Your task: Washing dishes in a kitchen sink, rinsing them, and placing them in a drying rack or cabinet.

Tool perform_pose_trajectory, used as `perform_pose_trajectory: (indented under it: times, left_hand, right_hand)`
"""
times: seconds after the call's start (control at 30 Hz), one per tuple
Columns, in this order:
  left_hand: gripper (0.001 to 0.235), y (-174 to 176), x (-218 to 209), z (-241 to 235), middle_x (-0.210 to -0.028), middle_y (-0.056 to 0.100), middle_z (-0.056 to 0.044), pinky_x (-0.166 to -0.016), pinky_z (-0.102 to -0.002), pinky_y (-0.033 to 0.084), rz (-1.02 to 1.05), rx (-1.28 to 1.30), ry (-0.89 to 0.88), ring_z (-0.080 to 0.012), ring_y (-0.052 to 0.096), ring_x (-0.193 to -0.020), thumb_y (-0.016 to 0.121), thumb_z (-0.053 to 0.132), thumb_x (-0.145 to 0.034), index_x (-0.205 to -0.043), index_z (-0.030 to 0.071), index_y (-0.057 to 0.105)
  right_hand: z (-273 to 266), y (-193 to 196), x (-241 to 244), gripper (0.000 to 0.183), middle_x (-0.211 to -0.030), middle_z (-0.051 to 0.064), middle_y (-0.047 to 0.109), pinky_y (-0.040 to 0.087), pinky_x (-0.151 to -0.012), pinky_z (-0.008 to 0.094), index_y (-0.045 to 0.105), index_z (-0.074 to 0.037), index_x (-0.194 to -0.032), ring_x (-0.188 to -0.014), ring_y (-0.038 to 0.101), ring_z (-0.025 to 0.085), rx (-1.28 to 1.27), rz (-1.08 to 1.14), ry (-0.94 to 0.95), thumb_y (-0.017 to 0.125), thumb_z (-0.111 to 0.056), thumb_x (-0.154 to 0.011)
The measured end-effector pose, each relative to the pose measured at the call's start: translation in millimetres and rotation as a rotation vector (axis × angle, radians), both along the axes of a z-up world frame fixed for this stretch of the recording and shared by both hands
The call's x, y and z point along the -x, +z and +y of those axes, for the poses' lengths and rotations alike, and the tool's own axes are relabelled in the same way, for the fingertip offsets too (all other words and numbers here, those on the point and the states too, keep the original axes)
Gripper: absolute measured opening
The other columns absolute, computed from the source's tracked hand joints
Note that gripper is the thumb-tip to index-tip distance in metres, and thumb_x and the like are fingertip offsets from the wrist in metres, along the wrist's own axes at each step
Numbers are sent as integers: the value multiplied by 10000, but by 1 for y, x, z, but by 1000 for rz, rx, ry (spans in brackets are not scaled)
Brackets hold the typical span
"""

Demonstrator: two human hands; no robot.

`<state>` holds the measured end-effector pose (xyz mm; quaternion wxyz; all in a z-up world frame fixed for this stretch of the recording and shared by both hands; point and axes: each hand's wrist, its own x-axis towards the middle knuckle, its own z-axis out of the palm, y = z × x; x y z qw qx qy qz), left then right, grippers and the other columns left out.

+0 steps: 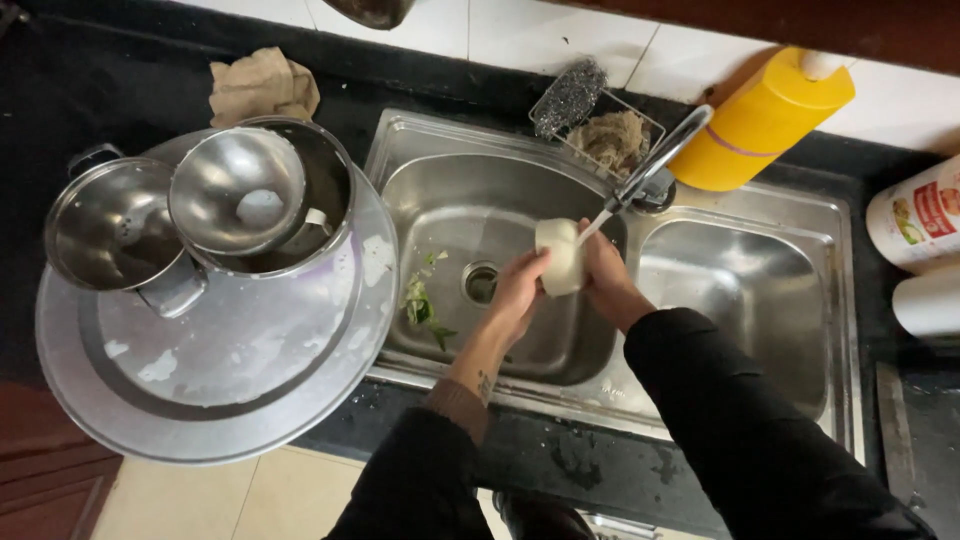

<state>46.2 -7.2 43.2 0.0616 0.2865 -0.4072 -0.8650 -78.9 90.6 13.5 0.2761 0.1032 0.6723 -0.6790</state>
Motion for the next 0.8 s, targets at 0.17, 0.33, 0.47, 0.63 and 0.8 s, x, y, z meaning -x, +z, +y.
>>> perform_pose_trajectory:
  times: [0.17,0.33,0.47,0.63,0.8]
  left_hand:
    - [874,-18,6,-12,-1527,721,-156,-1184,-558,556,-208,636,-337,-364,645,-1463,614,868,-1032,-1565,178,670]
    - [349,-25,26,0,-1215,775,-253,-969,-556,647,-6,1565,-458,-460,770,-1206,640,228,-1070,-1313,-15,698]
    - [979,21,-21,-12,-1650,572,-148,-1249,-750,395,207,2132,-574,-473,396,-1648,1043,308,-720,-1592,139,630]
    - [603,-87,4,-31,-1110,770,-165,-1034,-507,603,330,1946,-272,-386,767,-1125,947,197,-740,-1289,54,744]
    - [607,-17,-16,-17,-1683,554,-206,-1344,-585,360,37,1812,-694,-428,295,-1724,712,203,-1021,-1580,-4,599]
  right_hand:
    - [23,-92,44,667,-1066,200,771,620,-617,493,790,-129,-1374,-858,746,292,-257,75,96,631,-718,-1105]
    - [-16,19,-8,589,-1037,129,635,521,-551,424,617,-100,-1403,-810,674,295,-126,3,141,659,-606,-1104]
    - [18,-60,40,524,-1223,292,732,654,-681,562,580,-88,-1506,-963,772,448,-433,249,343,547,-477,-1156]
    - [2,-21,6,467,-1125,200,680,581,-519,404,458,-130,-1489,-709,704,288,-177,167,220,665,-241,-1085]
    - [2,-56,12,526,-1345,279,729,670,-615,472,523,-184,-1590,-870,790,357,-262,137,246,666,-332,-1106]
